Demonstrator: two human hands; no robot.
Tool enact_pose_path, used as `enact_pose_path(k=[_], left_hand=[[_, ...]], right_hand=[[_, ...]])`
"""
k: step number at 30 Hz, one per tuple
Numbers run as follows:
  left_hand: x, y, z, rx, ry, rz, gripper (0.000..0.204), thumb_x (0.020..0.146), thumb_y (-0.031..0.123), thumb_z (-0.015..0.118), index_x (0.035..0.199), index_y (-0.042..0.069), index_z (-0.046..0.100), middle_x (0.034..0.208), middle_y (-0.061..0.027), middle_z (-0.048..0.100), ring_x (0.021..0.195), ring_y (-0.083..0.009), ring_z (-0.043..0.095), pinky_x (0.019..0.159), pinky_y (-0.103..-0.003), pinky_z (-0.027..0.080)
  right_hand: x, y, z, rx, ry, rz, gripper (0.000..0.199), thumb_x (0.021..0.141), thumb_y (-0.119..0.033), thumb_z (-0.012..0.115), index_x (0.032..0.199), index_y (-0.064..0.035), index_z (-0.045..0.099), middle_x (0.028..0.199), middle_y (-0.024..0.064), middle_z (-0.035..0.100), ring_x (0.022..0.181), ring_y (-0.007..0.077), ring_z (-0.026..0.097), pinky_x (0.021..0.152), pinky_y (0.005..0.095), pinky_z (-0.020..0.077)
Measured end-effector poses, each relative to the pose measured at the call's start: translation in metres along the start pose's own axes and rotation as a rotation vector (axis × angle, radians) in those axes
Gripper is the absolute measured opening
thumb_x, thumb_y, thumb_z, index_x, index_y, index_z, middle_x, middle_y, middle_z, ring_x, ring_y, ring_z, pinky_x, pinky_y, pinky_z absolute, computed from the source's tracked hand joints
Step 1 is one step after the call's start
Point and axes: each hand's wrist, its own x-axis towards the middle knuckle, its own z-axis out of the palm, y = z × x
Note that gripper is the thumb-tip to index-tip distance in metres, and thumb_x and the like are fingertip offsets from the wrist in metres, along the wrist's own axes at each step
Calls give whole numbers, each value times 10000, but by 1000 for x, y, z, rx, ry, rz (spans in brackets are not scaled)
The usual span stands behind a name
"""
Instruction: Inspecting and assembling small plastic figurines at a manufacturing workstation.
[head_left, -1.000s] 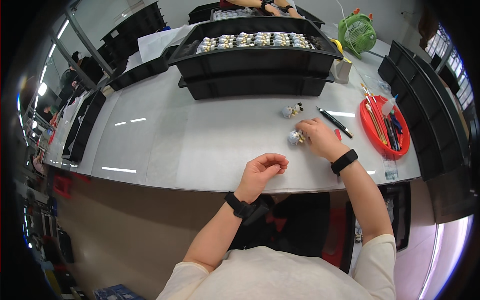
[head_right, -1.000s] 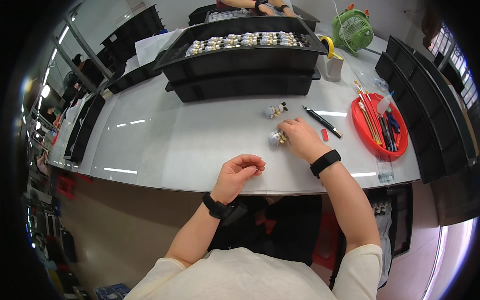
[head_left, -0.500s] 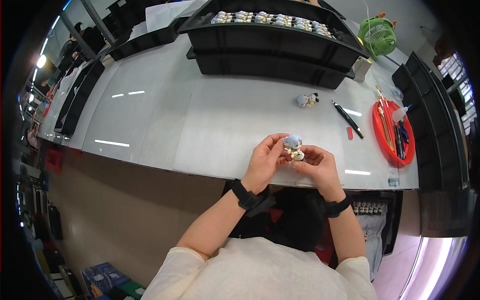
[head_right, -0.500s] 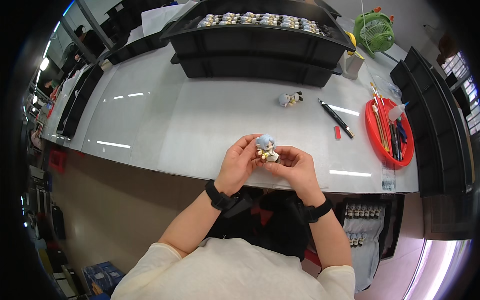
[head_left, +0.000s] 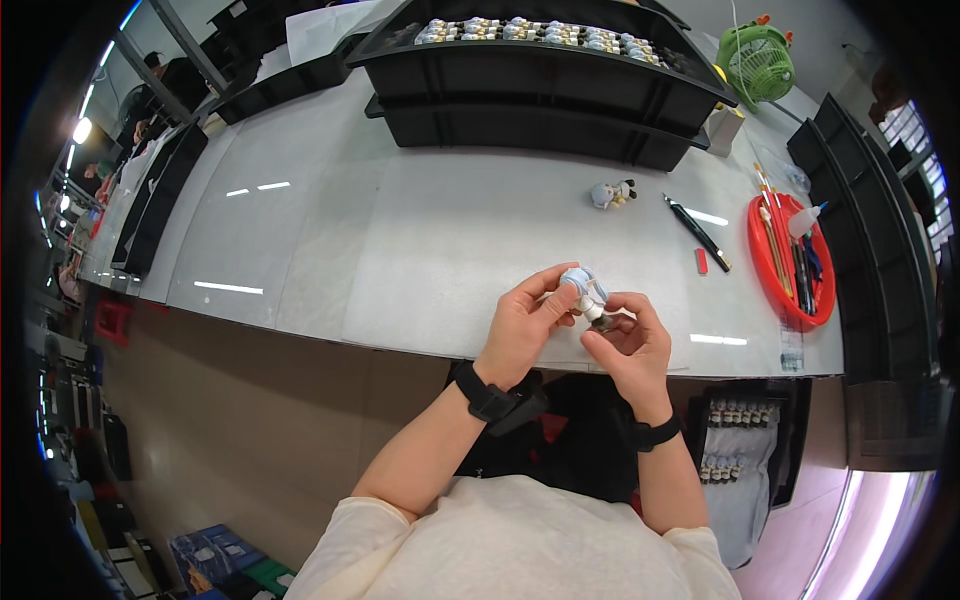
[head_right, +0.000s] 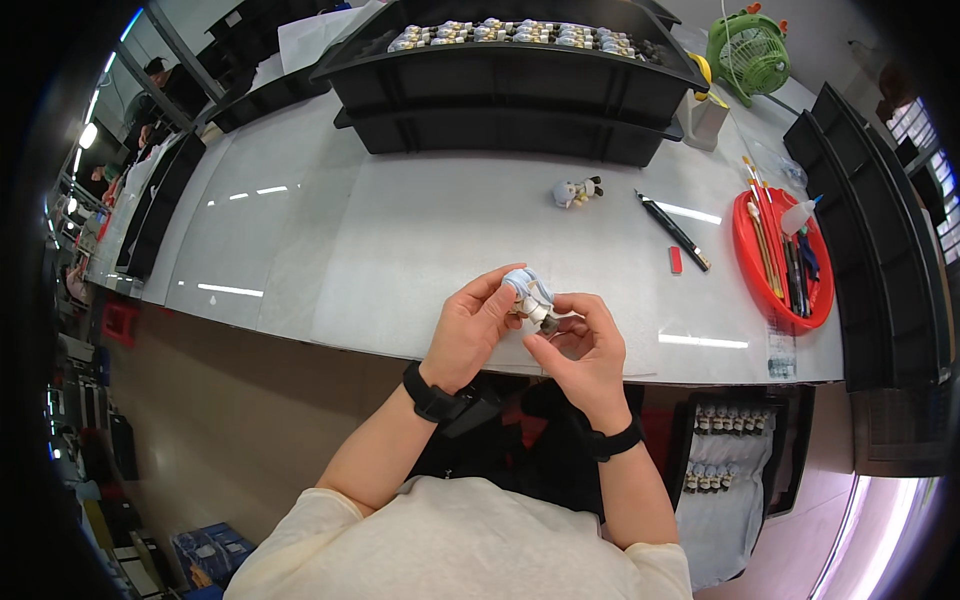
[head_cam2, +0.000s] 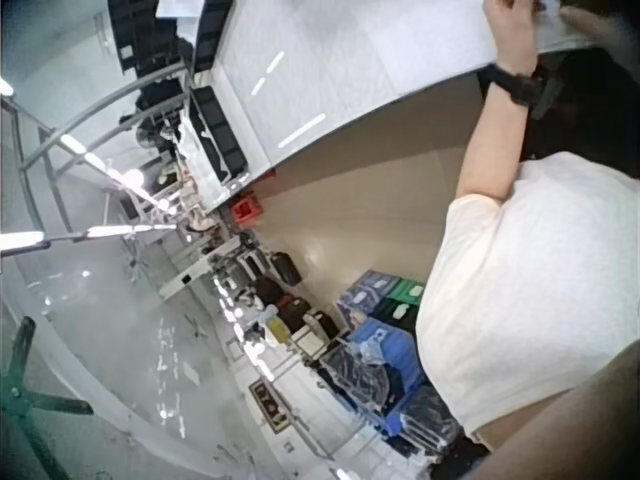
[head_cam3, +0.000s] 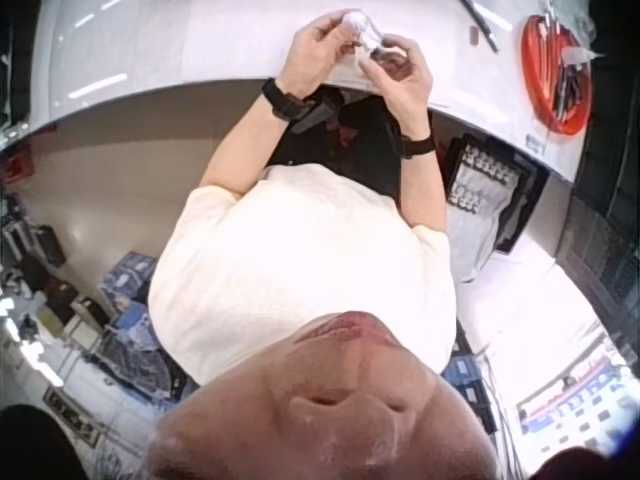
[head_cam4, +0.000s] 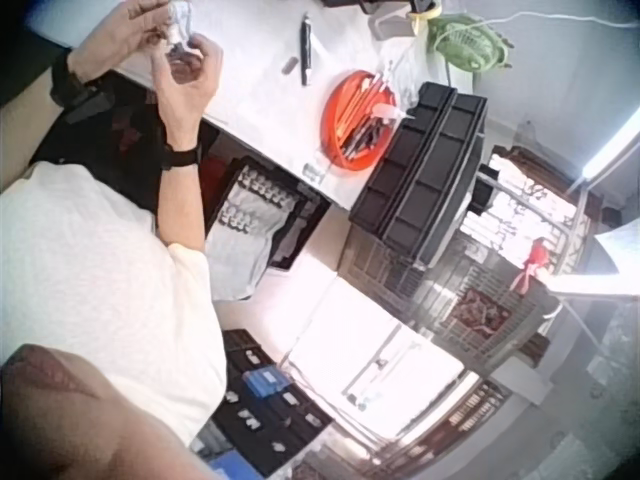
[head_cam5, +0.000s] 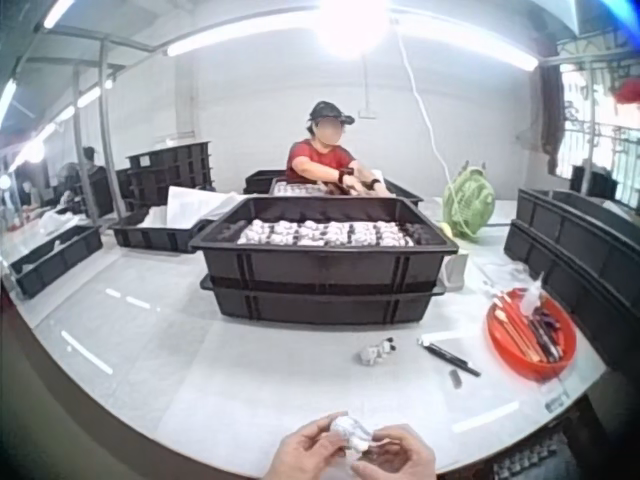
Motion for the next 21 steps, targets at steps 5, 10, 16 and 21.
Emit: enact_pose_path(k=[5,10,16,21], left_hand=[[0,2,-2,-217,-55,-29,318,896,89,460,1204,11,451,1051,-62,549,932,-122,522,774,-258,440],[1,0,0,-223,-42,14,330,899,75,438,1223,15,435,1096,-84,545,991,-153,526,856,-301,439],[0,1,0,-222,-52,-31,332,899,67,432,1226,11,430,1128,-97,537,1011,-166,528,875,-312,443],[1,5,2,-326,-8,-99,332,886,69,474,1211,5,453,1072,-66,553,933,-123,540,797,-262,467]], right_hand=[[4,-11,-10,196,-114,183,335,772,12,608,1081,30,479,1029,113,548,829,159,593,665,242,495],[1,1,-8,114,-41,6,378,734,25,645,1077,12,487,1036,96,545,893,153,566,737,247,481],[0,1,-9,63,-11,-20,437,689,34,686,1078,-2,491,1046,81,534,952,140,529,772,245,470],[1,1,-9,54,-8,-6,442,686,31,691,1079,-5,492,1047,81,530,944,140,529,764,241,471]])
